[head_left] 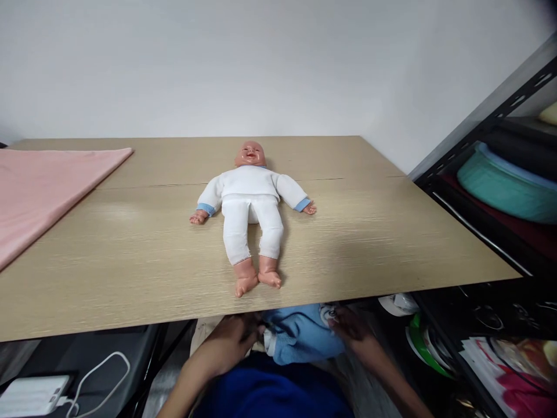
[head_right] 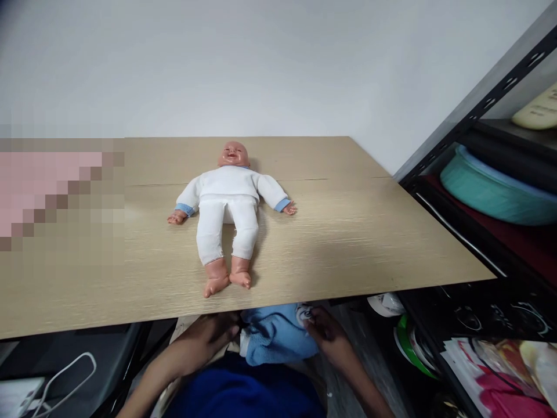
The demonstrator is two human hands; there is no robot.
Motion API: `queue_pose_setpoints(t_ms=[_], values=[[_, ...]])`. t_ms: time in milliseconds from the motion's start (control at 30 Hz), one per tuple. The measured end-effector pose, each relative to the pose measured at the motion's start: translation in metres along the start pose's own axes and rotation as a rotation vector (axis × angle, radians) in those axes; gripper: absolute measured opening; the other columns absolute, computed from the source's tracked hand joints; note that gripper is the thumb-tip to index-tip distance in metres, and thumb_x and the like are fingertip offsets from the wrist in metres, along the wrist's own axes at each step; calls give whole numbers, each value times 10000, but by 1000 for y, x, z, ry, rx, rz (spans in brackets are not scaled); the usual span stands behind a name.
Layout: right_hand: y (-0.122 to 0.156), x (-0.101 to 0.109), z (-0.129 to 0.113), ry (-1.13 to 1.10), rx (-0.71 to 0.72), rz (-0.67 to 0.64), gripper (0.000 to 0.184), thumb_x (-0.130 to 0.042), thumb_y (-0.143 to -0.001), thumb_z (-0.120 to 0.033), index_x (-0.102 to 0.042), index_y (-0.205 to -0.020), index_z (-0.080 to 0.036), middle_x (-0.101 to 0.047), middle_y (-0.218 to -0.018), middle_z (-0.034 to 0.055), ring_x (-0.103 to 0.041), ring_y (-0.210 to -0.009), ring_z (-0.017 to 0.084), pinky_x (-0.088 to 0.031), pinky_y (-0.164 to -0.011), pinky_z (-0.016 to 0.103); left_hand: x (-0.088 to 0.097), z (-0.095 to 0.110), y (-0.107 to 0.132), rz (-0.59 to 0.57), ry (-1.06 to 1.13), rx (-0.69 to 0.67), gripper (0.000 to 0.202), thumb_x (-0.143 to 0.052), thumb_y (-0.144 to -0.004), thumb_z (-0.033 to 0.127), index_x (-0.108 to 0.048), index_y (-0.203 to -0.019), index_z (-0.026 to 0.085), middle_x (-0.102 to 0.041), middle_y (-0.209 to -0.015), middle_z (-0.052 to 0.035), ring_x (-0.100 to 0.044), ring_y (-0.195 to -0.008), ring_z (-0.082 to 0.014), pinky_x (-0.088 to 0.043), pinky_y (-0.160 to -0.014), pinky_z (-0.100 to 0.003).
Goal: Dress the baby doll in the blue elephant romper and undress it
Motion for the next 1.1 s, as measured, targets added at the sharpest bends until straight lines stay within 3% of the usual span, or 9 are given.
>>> queue_pose_setpoints(t_ms=[67, 133, 267, 367, 433, 533, 667, 900, 1100], values=[[6, 2, -44, 86, 43, -37, 184, -733, -965, -430, -758, -1008, -252, -777, -839, 41, -781, -754, 262, -677, -703, 372, 24, 32, 26, -189, 59, -23, 424, -616, -1073, 536, -725, -1394, 281, -781, -1412, -102, -727, -1316, -342, -561, -1176, -513], [11, 3, -96, 74, 195, -179, 59, -713, -951, -296, -707, -997, -261, -765, -1021, 60, -774, -901, 235, -667, -829, 353, 47, 70, 46, -275, 153, -210, 409, -750, -1016, 509, -731, -1367, 300, -786, -1356, -65, -739, -1254, -285, -567, -1147, -418], [1, 14, -178, -115, 475, -466, 191, -685, -878, -152, -593, -984, -283, -701, -1023, 18, -731, -916, 178, -627, -821, 265, 84, 124, 55, -76, 291, -592, 490, -914, -918, 419, -723, -1361, 330, -741, -1384, -69, -690, -1315, -279, -535, -1187, -393], [-24, 31, -211, -164, 633, -526, 301, -702, -856, -114, -599, -1070, -298, -716, -1054, 17, -733, -933, 183, -612, -833, 274, 100, 135, 39, 91, 215, -651, 828, -1003, -824, 408, -600, -1546, 355, -651, -1562, -97, -577, -1492, -340, -440, -1302, -480], [-46, 42, -227, -131, 667, -519, 322, -705, -870, -107, -593, -1107, -296, -724, -1029, 11, -724, -887, 176, -599, -797, 265, 110, 136, 23, 121, 183, -621, 873, -1011, -807, 451, -589, -1562, 332, -680, -1513, -101, -613, -1434, -347, -467, -1265, -484], [-82, 55, -248, -18, 637, -529, 255, -713, -955, -141, -615, -1143, -283, -737, -1000, -3, -686, -804, 150, -580, -754, 245, 127, 137, 3, 105, 218, -593, 570, -967, -849, 488, -717, -1299, 243, -750, -1229, -75, -701, -1133, -280, -567, -1027, -396], [-127, 63, -272, 52, 673, -575, 179, -757, -1020, -275, -667, -1175, -262, -718, -1018, 7, -653, -864, 158, -557, -789, 255, 152, 139, -13, 75, 383, -596, 383, -916, -910, 429, -644, -1071, 213, -643, -1007, -12, -604, -877, -173, -512, -761, -287], [-184, 63, -289, 178, 769, -637, 211, -797, -1036, -429, -738, -1092, -234, -707, -923, -13, -615, -814, 143, -463, -749, 267, 203, 159, -28, 182, 241, -706, 227, -760, -1046, 265, -535, -1071, 242, -666, -1296, -93, -651, -1246, -240, -532, -1069, -385], [-205, 66, -289, 63, 805, -399, 199, -776, -1046, -367, -644, -1135, -248, -742, -1151, 63, -677, -996, 214, -503, -853, 325, 235, 165, -30, 271, -20, -521, 469, -907, -913, 399, -604, -1236, 244, -650, -1098, -11, -628, -944, -192, -509, -822, -301]])
Point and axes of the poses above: each hand's wrist, its own y-axis away from the middle knuckle, its own x-axis out of the back of the hand, z = x × y, the point moved 3 cm from there along -y, towards the middle knuckle
